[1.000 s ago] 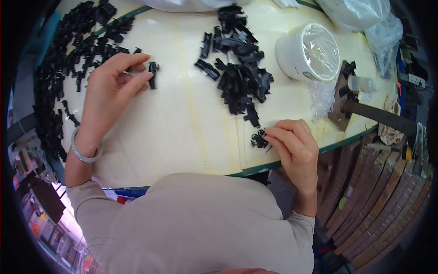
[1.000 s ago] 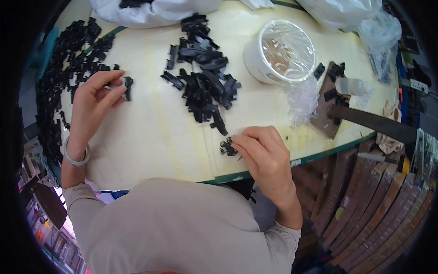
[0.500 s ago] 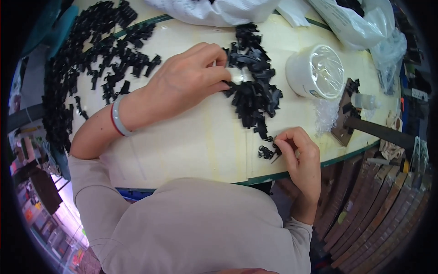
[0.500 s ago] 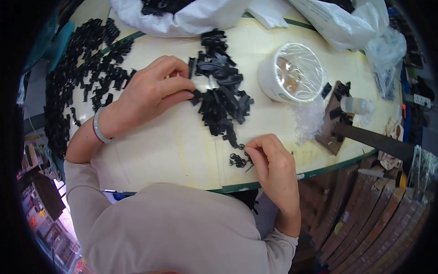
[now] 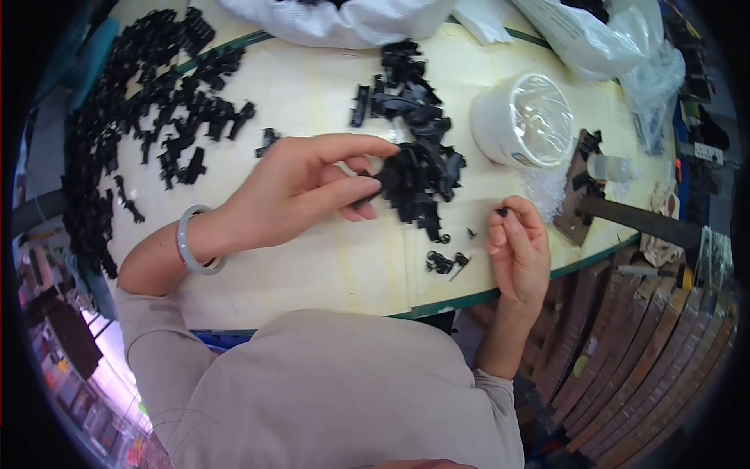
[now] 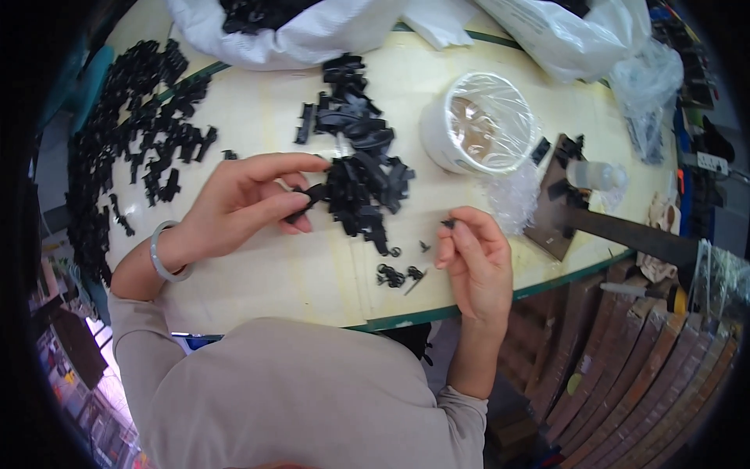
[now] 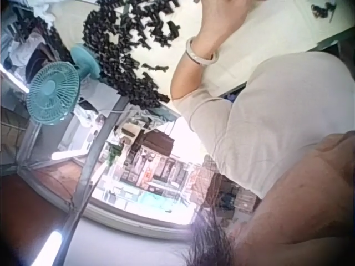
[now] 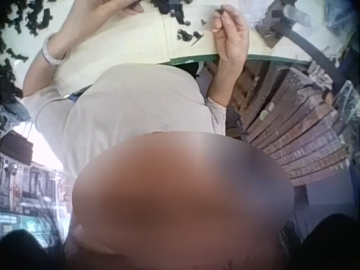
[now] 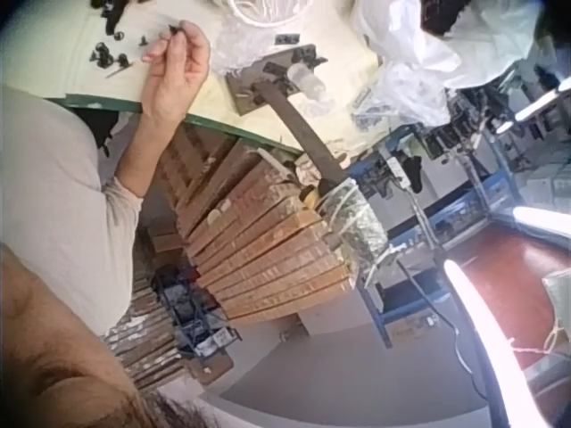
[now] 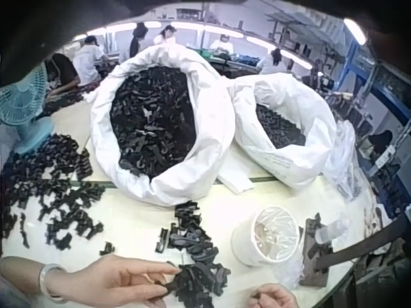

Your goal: The person assembles small black plastic components by hand, joining parts together at a workbench.

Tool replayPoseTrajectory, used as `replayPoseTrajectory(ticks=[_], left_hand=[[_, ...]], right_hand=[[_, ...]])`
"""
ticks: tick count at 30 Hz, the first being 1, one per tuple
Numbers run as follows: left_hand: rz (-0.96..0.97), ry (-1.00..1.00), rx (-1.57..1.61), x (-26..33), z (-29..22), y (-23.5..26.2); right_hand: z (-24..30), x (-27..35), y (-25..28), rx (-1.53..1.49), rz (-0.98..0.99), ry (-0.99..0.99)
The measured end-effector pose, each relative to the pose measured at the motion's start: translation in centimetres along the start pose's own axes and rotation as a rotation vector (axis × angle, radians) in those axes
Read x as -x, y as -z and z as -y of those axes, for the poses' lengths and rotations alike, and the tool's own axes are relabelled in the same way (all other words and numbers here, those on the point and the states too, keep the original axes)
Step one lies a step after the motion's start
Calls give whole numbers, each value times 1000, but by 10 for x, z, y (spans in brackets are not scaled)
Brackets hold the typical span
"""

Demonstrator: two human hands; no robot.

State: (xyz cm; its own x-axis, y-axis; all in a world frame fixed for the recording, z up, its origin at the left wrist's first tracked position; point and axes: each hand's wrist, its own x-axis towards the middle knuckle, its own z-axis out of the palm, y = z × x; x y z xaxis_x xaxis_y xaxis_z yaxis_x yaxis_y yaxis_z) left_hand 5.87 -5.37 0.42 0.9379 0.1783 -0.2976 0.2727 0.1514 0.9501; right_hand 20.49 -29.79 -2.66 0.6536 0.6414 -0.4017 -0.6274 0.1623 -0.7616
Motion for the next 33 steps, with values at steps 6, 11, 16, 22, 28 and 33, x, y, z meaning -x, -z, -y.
replayPoseTrajectory(ticks=[6,11,16,22,28,33], left_hand=[[156,115,253,-6,0,-3],[137,192,228,-3,-3,1],[141,233,201,-5,0,0],[177,160,212,-4,7,2],[226,213,348,-5,5,2],[266,224,372,-6,4,5]], right_hand=[[6,2,6,-116,44,-36],[4,-4,2,-140,67,-51],[1,-3,0,-195,105,-42],[1,1,-2,-46,11,13],[3,-1,-4,-51,50,9],[3,-1,-18,-167,119,-67]])
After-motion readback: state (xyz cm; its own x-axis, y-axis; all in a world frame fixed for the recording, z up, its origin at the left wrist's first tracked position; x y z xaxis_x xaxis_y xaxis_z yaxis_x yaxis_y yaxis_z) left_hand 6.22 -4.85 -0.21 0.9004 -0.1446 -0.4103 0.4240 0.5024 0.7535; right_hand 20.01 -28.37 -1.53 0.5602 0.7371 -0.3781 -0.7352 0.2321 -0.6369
